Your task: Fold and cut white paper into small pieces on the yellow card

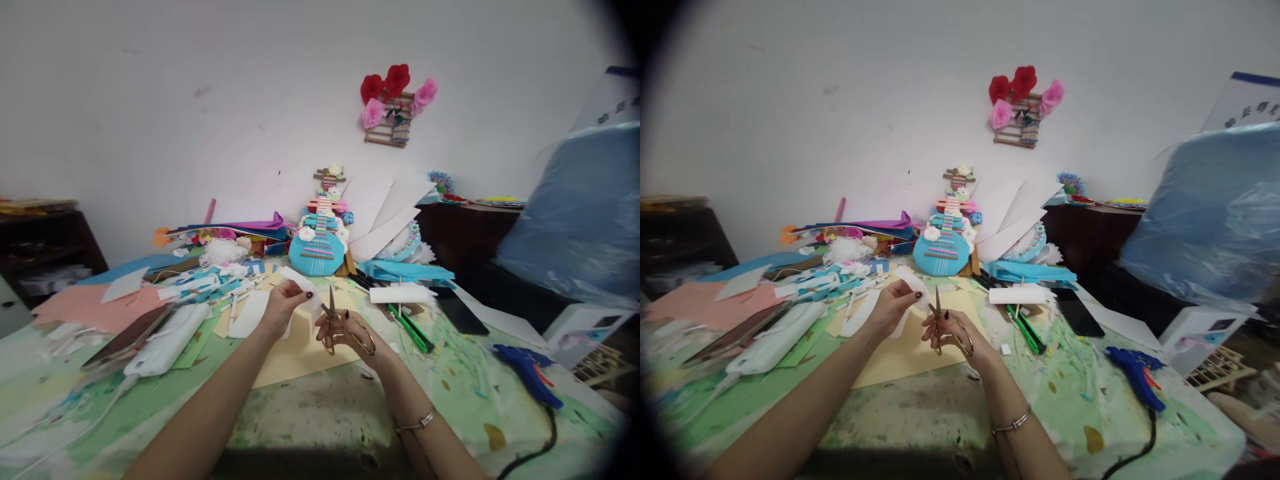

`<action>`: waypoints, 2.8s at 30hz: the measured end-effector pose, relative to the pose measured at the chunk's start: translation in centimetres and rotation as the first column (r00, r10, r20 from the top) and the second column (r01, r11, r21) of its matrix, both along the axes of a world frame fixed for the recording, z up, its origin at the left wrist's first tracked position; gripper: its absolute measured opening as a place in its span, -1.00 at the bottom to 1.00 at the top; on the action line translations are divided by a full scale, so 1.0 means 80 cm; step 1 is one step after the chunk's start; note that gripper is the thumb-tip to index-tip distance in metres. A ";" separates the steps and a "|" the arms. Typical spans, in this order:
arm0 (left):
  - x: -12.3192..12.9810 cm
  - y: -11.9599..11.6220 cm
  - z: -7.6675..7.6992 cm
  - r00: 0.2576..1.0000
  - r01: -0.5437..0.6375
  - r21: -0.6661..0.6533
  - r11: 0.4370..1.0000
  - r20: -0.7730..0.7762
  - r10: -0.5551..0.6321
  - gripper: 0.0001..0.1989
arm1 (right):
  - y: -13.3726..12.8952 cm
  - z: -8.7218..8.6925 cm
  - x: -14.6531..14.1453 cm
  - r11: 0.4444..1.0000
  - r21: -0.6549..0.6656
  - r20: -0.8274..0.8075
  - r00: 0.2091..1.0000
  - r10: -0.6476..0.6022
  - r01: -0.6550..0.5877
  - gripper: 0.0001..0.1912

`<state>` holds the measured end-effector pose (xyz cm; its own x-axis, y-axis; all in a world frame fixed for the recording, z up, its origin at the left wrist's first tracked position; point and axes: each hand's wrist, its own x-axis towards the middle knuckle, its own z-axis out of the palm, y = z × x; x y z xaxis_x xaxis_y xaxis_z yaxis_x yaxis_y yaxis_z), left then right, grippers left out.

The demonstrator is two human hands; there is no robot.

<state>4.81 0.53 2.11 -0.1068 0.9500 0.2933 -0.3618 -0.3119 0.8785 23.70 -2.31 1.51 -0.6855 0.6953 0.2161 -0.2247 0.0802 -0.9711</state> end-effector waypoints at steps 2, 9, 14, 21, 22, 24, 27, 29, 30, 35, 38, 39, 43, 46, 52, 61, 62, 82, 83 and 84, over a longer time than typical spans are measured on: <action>0.001 0.002 -0.005 1.000 -0.013 0.006 1.000 -0.025 0.013 -0.71 | 0.000 0.002 0.000 1.000 -0.004 -0.002 1.000 -0.020 0.020 -0.45; 0.003 0.008 -0.021 0.997 -0.050 0.028 0.998 -0.053 0.052 -0.71 | 0.001 0.003 -0.004 0.988 0.021 0.024 0.988 -0.153 0.153 -0.43; 0.004 0.006 -0.018 0.995 -0.087 0.031 0.996 -0.042 0.088 -0.68 | 0.000 0.005 -0.004 0.978 0.075 0.041 0.980 -0.197 0.193 -0.49; 0.005 0.005 -0.013 0.997 -0.069 0.028 0.997 -0.033 0.070 -0.66 | 0.000 0.005 -0.003 0.972 0.098 0.089 0.971 -0.221 0.212 -0.52; 0.005 0.005 -0.014 0.997 -0.065 0.030 0.997 -0.038 0.066 -0.66 | 0.001 0.004 -0.003 0.973 0.093 0.090 0.971 -0.221 0.213 -0.51; 0.005 0.005 -0.015 0.997 -0.060 0.040 0.997 -0.044 0.062 -0.67 | 0.002 0.003 -0.003 0.972 0.091 0.086 0.970 -0.226 0.218 -0.51; 0.005 0.006 -0.018 0.997 -0.052 0.048 0.997 -0.056 0.055 -0.68 | 0.002 0.005 -0.002 0.970 0.080 0.074 0.969 -0.234 0.229 -0.49; 0.004 0.006 -0.018 0.997 -0.050 0.043 0.998 -0.060 0.053 -0.69 | 0.000 0.007 -0.002 0.968 0.064 0.076 0.966 -0.247 0.243 -0.48; 0.004 0.006 -0.018 0.997 -0.051 0.040 0.998 -0.059 0.054 -0.68 | 0.000 0.008 -0.003 0.967 0.056 0.079 0.964 -0.253 0.249 -0.47; 0.005 0.005 -0.016 0.997 -0.053 0.041 0.998 -0.048 0.055 -0.67 | -0.003 0.013 -0.003 0.961 0.044 0.092 0.956 -0.277 0.274 -0.46; 0.006 0.004 -0.015 0.997 -0.056 0.037 0.998 -0.049 0.057 -0.67 | -0.004 0.013 -0.003 0.961 0.055 0.087 0.958 -0.274 0.270 -0.45; 0.006 0.004 -0.015 0.997 -0.058 0.036 0.998 -0.051 0.060 -0.67 | -0.004 0.012 -0.003 0.961 0.058 0.087 0.958 -0.274 0.270 -0.45; 0.004 0.005 -0.017 0.995 -0.068 0.027 0.997 -0.064 0.070 -0.67 | -0.004 0.013 -0.002 0.958 0.063 0.098 0.954 -0.284 0.279 -0.43; 0.004 0.007 -0.020 0.995 -0.071 0.023 0.997 -0.072 0.072 -0.68 | -0.002 0.011 -0.002 0.953 0.077 0.113 0.947 -0.301 0.293 -0.43; 0.005 0.006 -0.019 0.995 -0.077 0.014 0.997 -0.063 0.078 -0.67 | 0.004 0.007 -0.003 0.948 0.088 0.158 0.936 -0.315 0.304 -0.41; 0.005 0.003 -0.013 0.996 -0.077 0.005 0.997 -0.041 0.078 -0.67 | 0.001 0.009 -0.002 0.951 0.060 0.145 0.940 -0.310 0.304 -0.42; 0.006 0.003 -0.013 0.996 -0.075 0.006 0.997 -0.041 0.076 -0.67 | 0.001 0.010 -0.002 0.951 0.058 0.142 0.940 -0.309 0.304 -0.42; -0.055 -0.002 0.020 0.949 0.290 -0.017 0.957 -0.120 -0.290 -0.61 | -0.006 0.013 0.003 0.979 0.080 0.055 0.980 -0.193 0.188 -0.38; -0.055 -0.002 0.019 0.948 0.296 -0.023 0.955 -0.120 -0.296 -0.65 | -0.006 0.012 0.003 0.981 0.084 0.050 0.982 -0.180 0.176 -0.38; -0.056 -0.002 0.017 0.950 0.287 -0.025 0.957 -0.119 -0.288 -0.70 | -0.006 0.012 0.004 0.983 0.090 0.046 0.985 -0.166 0.161 -0.38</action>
<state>0.33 0.38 3.50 0.2071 0.9374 0.2800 -0.3267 -0.2035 0.9230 23.99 -2.76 2.45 -0.5762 0.7795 0.2459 -0.1498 0.1951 -0.9693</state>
